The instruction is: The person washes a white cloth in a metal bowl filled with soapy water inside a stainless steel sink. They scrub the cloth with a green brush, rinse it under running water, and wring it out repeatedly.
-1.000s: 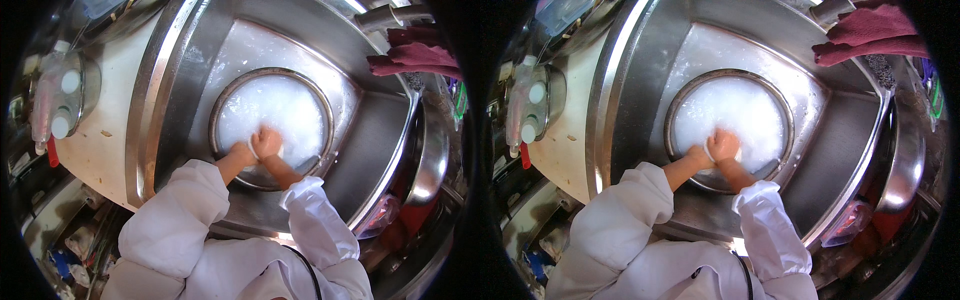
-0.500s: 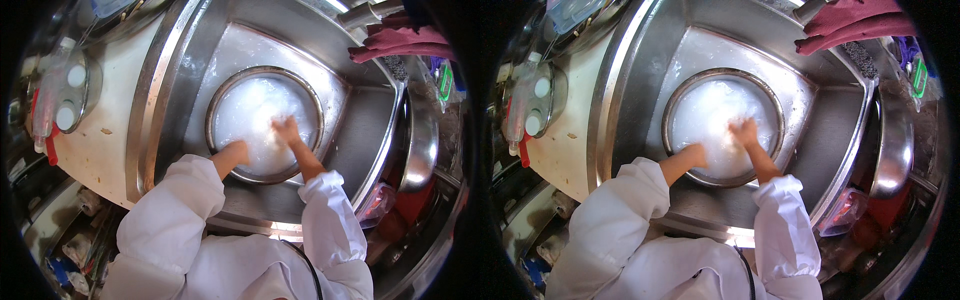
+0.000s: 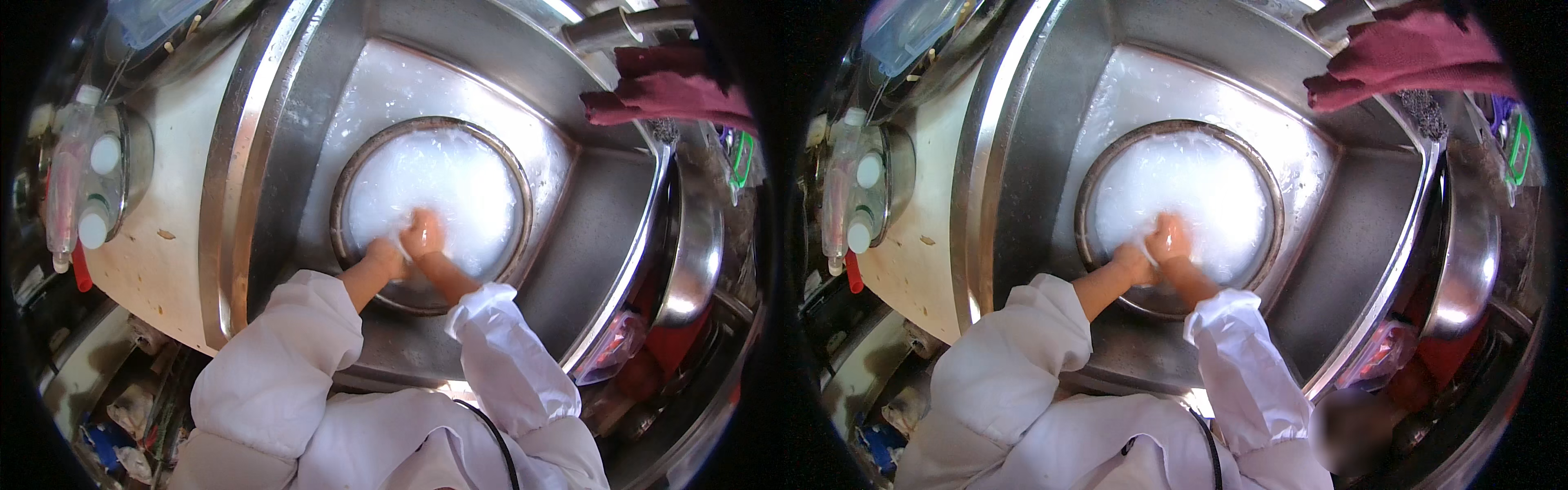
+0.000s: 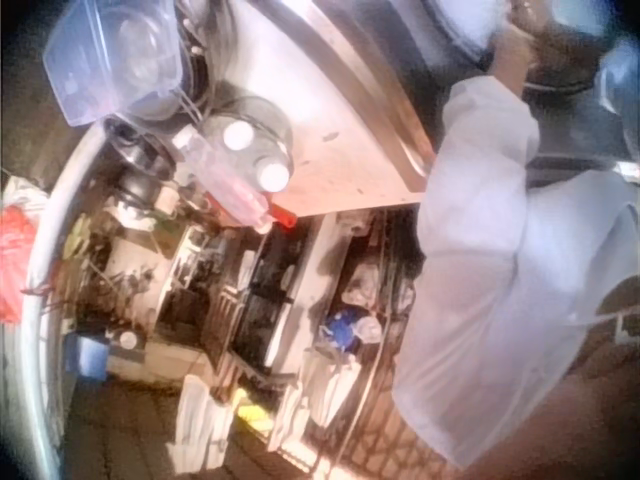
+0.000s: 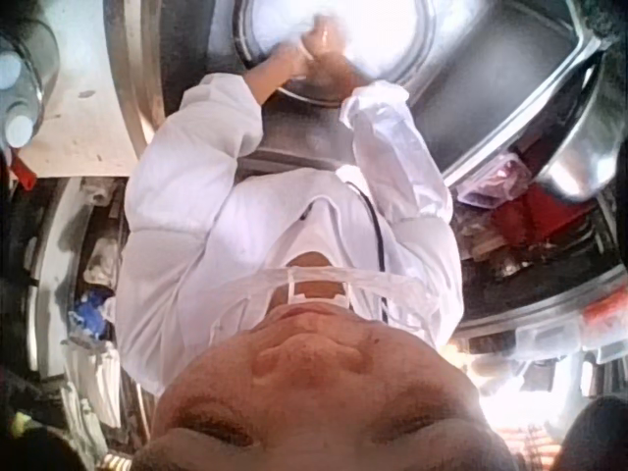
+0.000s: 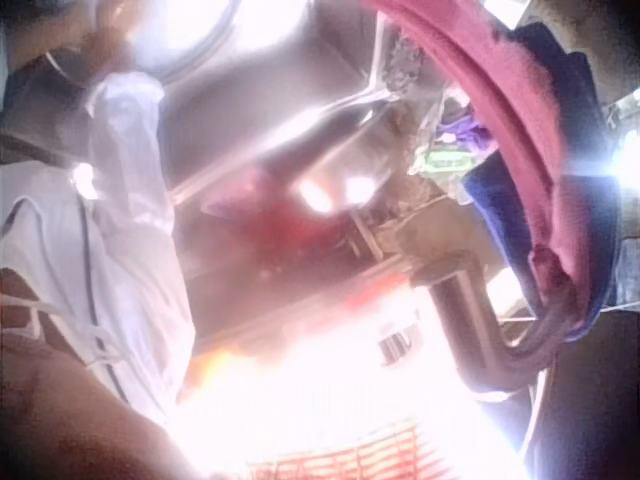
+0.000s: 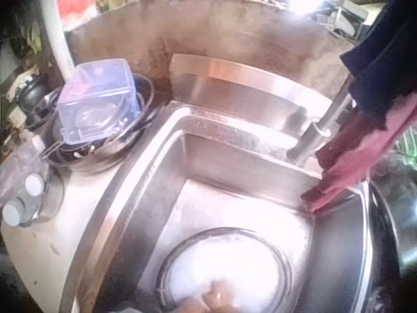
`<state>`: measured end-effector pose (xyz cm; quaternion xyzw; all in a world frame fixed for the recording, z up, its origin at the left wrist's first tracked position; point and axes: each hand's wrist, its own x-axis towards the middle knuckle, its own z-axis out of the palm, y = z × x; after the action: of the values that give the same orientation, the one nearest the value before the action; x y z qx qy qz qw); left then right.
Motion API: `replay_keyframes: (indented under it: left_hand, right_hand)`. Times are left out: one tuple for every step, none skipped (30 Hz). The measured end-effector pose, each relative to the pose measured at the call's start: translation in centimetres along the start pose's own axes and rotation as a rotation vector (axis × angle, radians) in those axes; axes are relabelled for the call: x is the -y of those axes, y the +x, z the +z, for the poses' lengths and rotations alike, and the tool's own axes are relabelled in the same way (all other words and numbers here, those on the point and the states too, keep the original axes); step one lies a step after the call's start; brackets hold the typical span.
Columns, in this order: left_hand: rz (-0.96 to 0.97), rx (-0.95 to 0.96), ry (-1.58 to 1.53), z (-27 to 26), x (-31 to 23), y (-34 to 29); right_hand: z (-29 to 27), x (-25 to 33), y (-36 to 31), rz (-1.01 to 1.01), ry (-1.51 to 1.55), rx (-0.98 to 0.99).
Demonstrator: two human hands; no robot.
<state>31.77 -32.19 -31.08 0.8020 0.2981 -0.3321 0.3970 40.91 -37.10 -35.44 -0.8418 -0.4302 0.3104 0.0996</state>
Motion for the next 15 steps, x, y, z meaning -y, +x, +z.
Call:
replay_keyframes:
  left_hand:
    - [-0.06, 0.136, -0.028, -0.8, -0.3, -0.2]
    - [-0.12, 0.264, -0.053, -1.2, -0.5, -0.5]
    - [-0.178, 0.303, -0.081, -1.3, -0.6, -0.5]
    - [-0.155, 0.165, -0.207, -1.0, -0.5, -0.8]
    - [-0.066, 0.045, -0.158, -0.5, -0.3, -0.7]
    - [0.026, -0.088, -0.12, 0.3, 0.0, -0.9]
    - [0.089, -0.144, -0.065, 1.2, 0.2, -1.0]
    - [0.132, -0.224, -0.041, 1.9, 0.5, -0.8]
    - [0.121, -0.173, -0.02, 2.5, 0.7, -0.7]
    - [0.102, -0.11, -0.01, 2.9, 1.0, -0.6]
    - [0.086, -0.061, 0.003, 3.1, 1.1, -0.4]
    - [0.075, -0.025, 0.017, 3.1, 1.3, -0.3]
    - [0.069, -0.004, 0.033, 2.9, 1.4, -0.2]
    - [0.063, 0.008, 0.041, 2.7, 1.4, -0.2]
    - [0.054, 0.021, 0.047, 2.4, 1.5, -0.2]
  right_hand:
    - [0.0, -0.8, 0.9, 0.059, -0.125, 0.072]
    - [0.0, -1.3, 1.9, 0.098, -0.244, 0.128]
    - [-0.2, -1.9, 3.0, 0.032, -0.232, 0.185]
    - [-0.8, -2.7, 4.0, -0.034, -0.216, 0.242]
    - [-1.1, -3.2, 5.4, -0.208, -0.072, 0.303]
    - [-2.2, -4.5, 6.1, 0.091, 0.095, 0.254]
    - [-2.7, -4.9, 7.3, -0.066, -0.28, 0.17]
    - [-3.9, -6.1, 7.3, -0.004, -0.276, 0.085]
    - [-4.7, -6.5, 7.6, 0.103, -0.22, 0.11]
    - [-5.8, -7.2, 7.0, 0.11, -0.213, 0.009]
    - [-7.3, -7.6, 6.1, 0.125, -0.171, -0.058]
    - [-7.5, -6.9, 4.7, 0.122, -0.197, -0.199]
    - [-8.2, -6.2, 2.9, 0.096, -0.207, -0.135]
    - [-8.7, -5.2, 1.2, 0.093, 0.001, 0.033]
    - [-9.0, -4.0, -0.9, -0.01, 0.468, 0.0]
